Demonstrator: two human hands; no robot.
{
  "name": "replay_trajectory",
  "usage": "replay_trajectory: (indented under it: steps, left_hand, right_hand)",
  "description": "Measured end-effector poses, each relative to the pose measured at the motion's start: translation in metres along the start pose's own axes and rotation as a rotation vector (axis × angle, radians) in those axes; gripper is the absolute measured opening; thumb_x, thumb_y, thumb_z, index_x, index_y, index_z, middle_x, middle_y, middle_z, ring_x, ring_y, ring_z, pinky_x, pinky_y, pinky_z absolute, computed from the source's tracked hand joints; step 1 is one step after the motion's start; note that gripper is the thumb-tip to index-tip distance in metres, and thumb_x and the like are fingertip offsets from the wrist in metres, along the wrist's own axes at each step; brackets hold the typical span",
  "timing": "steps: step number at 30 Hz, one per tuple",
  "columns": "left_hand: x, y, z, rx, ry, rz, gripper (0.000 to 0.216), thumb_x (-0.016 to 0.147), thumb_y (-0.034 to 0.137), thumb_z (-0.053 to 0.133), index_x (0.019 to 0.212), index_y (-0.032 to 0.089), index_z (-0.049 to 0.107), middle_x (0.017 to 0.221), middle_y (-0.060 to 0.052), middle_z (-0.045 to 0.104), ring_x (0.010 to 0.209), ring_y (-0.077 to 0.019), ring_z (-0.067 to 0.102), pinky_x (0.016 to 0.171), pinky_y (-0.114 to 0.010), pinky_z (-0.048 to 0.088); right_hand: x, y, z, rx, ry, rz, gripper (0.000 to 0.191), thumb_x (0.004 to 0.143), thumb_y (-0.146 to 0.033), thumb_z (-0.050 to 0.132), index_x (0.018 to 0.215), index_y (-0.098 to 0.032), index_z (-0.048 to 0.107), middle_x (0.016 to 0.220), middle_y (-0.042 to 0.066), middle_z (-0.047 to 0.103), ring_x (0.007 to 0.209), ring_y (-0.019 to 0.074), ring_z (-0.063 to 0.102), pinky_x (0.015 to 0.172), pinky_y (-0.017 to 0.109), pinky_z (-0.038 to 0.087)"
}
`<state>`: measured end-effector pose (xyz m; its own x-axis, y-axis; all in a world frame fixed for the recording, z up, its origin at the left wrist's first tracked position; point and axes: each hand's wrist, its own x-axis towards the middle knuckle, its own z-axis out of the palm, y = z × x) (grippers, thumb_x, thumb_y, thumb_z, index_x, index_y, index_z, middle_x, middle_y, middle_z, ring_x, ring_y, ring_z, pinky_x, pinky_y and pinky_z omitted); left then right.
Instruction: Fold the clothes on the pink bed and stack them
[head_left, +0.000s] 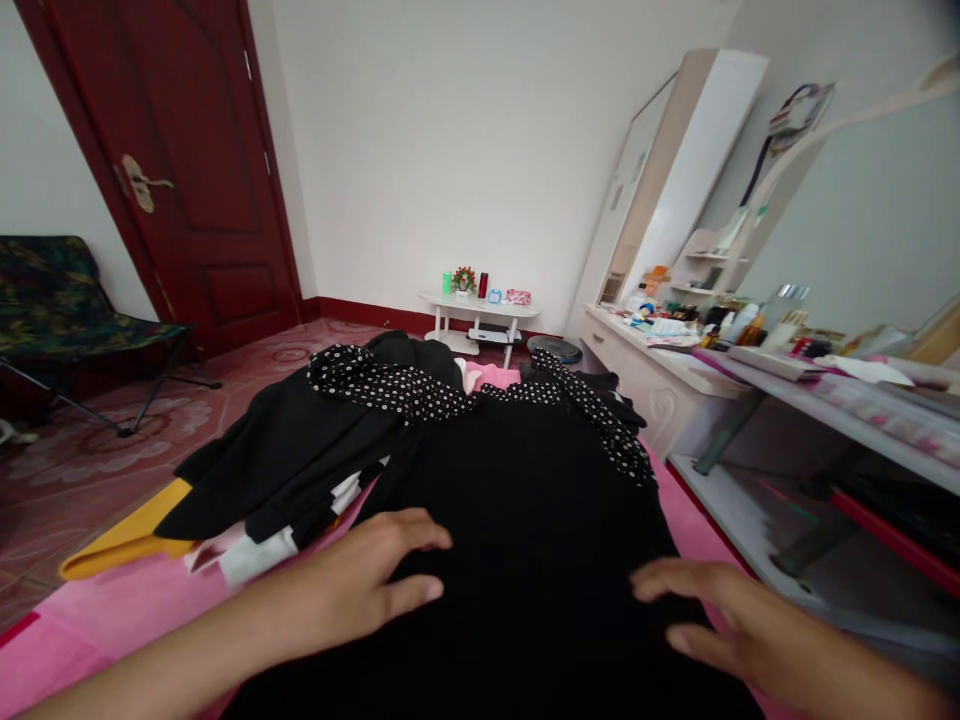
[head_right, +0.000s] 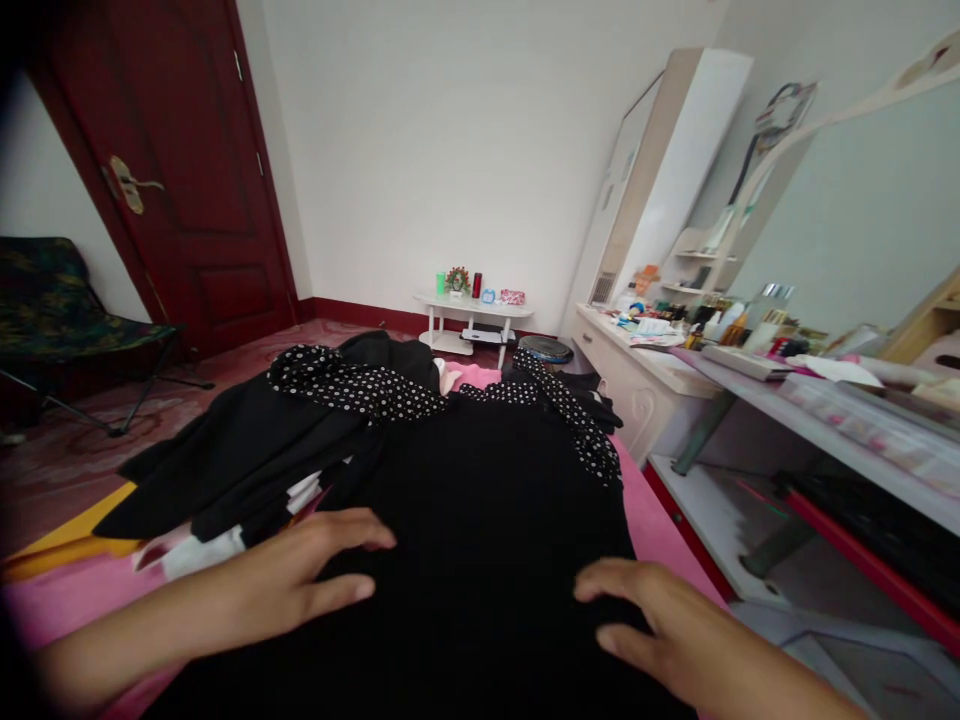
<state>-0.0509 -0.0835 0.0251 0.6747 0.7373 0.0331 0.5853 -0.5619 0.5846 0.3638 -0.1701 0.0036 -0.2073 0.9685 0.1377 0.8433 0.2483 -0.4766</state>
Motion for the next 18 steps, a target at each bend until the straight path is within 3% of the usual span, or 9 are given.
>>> replay_trajectory:
  steps: [2, 4, 6, 9, 13, 18]
  left_hand:
    - [0.055, 0.001, 0.017, -0.031, -0.027, 0.157, 0.045, 0.087, 0.037, 0.049, 0.131, 0.028, 0.046, 0.130, -0.002, 0.051, 0.117, -0.0171, 0.050, 0.103, -0.028, 0.036]
    - [0.109, -0.008, 0.035, 0.008, 0.041, 0.242, 0.045, 0.088, 0.029, 0.046, 0.132, 0.024, 0.045, 0.132, -0.005, 0.047, 0.121, -0.0169, 0.046, 0.106, -0.028, 0.034]
    - [0.160, -0.024, 0.048, 0.059, 0.143, 0.229, 0.041, 0.087, 0.022, 0.042, 0.127, 0.019, 0.048, 0.131, -0.007, 0.047, 0.120, -0.0170, 0.046, 0.105, -0.028, 0.034]
    - [0.223, -0.050, 0.054, 0.123, 0.248, 0.080, 0.037, 0.088, 0.017, 0.033, 0.120, 0.016, 0.052, 0.123, -0.008, 0.051, 0.116, -0.0158, 0.049, 0.103, -0.027, 0.037]
    - [0.279, -0.079, 0.046, 0.180, 0.219, -0.062, 0.040, 0.092, 0.025, 0.027, 0.123, 0.015, 0.050, 0.124, -0.010, 0.051, 0.118, -0.0186, 0.048, 0.103, -0.031, 0.036]
    - [0.323, -0.107, 0.043, 0.223, 0.089, -0.121, 0.049, 0.094, 0.041, 0.024, 0.134, 0.020, 0.043, 0.141, -0.008, 0.040, 0.130, -0.0229, 0.036, 0.108, -0.037, 0.029]
  right_hand:
    - [0.057, -0.015, 0.017, 0.088, -0.120, -0.041, 0.029, 0.076, -0.034, 0.061, 0.104, -0.029, 0.068, 0.119, 0.005, 0.063, 0.111, 0.0238, 0.058, 0.099, 0.041, 0.043]
    - [0.109, -0.023, 0.040, 0.131, -0.052, -0.076, 0.032, 0.077, -0.026, 0.059, 0.109, -0.025, 0.065, 0.126, 0.007, 0.058, 0.117, 0.0227, 0.053, 0.104, 0.041, 0.038]
    - [0.150, -0.019, 0.064, 0.145, 0.045, -0.098, 0.034, 0.076, -0.022, 0.058, 0.110, -0.022, 0.064, 0.127, 0.008, 0.057, 0.118, 0.0217, 0.052, 0.105, 0.040, 0.036]
    - [0.197, -0.001, 0.088, 0.147, 0.171, -0.125, 0.030, 0.079, -0.021, 0.055, 0.107, -0.020, 0.064, 0.124, 0.009, 0.059, 0.116, 0.0202, 0.054, 0.103, 0.038, 0.038]
    - [0.248, 0.031, 0.091, 0.134, 0.276, -0.139, 0.024, 0.082, -0.023, 0.052, 0.100, -0.019, 0.067, 0.115, 0.008, 0.063, 0.109, 0.0187, 0.057, 0.100, 0.035, 0.040]
    - [0.297, 0.072, 0.084, -0.093, 0.190, -0.028, 0.028, 0.088, -0.028, 0.046, 0.104, -0.021, 0.068, 0.116, 0.005, 0.062, 0.109, 0.0189, 0.054, 0.099, 0.035, 0.039]
